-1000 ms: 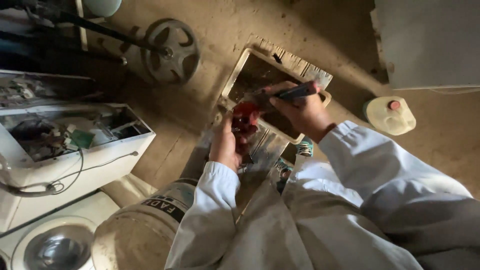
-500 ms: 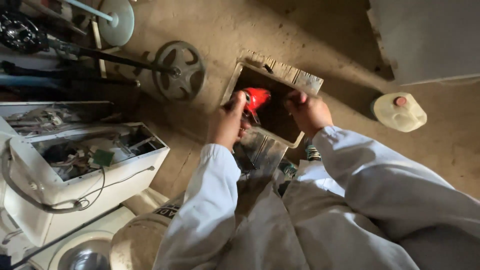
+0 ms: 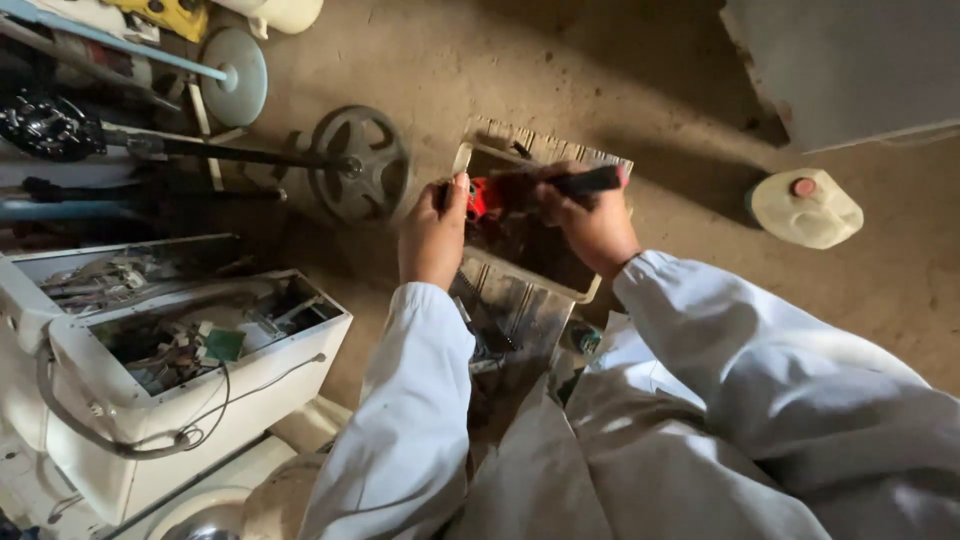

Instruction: The person uses a wire brush to scrub a red mechanical part inside a small wooden box. They then use a cloth to wipe the part clean, handling it with both hands to remove dirt and grime.

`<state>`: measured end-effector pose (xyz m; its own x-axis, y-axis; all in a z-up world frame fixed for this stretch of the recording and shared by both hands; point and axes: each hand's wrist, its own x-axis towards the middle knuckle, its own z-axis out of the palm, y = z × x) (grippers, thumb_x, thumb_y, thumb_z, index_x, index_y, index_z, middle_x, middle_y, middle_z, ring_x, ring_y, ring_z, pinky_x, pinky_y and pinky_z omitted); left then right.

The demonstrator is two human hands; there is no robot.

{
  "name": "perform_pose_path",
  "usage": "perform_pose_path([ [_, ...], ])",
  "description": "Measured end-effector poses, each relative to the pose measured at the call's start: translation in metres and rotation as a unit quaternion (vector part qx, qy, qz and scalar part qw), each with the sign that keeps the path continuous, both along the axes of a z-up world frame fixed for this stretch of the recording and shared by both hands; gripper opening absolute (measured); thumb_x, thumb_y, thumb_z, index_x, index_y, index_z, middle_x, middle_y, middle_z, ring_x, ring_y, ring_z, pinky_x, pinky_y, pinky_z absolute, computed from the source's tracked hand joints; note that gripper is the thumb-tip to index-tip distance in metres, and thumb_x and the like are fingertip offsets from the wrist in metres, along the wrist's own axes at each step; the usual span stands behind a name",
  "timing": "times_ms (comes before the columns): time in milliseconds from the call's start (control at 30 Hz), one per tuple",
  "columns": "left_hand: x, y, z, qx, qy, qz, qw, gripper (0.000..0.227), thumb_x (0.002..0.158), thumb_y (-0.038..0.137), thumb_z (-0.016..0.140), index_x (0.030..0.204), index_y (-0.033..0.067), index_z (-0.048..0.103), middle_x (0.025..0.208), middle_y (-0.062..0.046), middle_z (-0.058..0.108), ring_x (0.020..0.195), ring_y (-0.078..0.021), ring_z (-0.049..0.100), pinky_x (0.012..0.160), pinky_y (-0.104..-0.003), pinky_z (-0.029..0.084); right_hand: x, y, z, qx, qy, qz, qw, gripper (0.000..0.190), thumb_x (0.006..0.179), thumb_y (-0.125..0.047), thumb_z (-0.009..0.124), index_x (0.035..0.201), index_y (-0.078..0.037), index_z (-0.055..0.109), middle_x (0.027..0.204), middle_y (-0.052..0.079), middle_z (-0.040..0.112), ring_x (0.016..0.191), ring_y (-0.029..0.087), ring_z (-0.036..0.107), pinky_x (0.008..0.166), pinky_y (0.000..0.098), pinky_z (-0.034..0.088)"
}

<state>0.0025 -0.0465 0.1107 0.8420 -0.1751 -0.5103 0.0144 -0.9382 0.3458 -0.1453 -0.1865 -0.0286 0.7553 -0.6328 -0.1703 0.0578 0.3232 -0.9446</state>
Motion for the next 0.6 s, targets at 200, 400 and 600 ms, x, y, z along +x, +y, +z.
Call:
perform_pose_path([
  [200,-0.002,-0.007,-0.006,0.088,0.01,-0.064,0.994,0.087,0.114,0.089,0.021,0.152,0.0229,0.064,0.154,-0.016,0.079,0.15,-0.0397,0.072,0.124,-0.058,0.059,0.008,-0.02,-0.011,-0.126,0.455,0.146,0.87,0.069,0.101,-0.068,0.087,0.126,-0.004,0.091,0.12,0.024,0.09,0.121,0.045,0.085,0.106,0.0605,0.067],
  [400,-0.005,-0.012,0.001,0.061,0.017,-0.069,0.996,0.084,0.117,0.082,0.02,0.151,0.0206,0.066,0.157,-0.02,0.077,0.155,-0.0439,0.066,0.129,-0.062,0.053,-0.011,-0.004,-0.039,-0.122,0.387,0.096,0.909,0.051,0.105,-0.052,0.088,0.131,-0.009,0.079,0.124,0.02,0.089,0.125,0.044,0.083,0.11,0.061,0.065],
  [600,0.008,0.008,-0.025,0.0,0.014,-0.064,0.998,0.079,0.123,0.073,0.029,0.154,0.0118,0.067,0.157,-0.025,0.077,0.154,-0.0477,0.067,0.128,-0.063,0.054,-0.004,-0.003,0.041,0.105,0.003,-0.011,0.994,0.023,0.107,-0.009,0.086,0.13,-0.004,0.082,0.114,0.014,0.082,0.105,0.025,0.083,0.086,0.0428,0.076],
])
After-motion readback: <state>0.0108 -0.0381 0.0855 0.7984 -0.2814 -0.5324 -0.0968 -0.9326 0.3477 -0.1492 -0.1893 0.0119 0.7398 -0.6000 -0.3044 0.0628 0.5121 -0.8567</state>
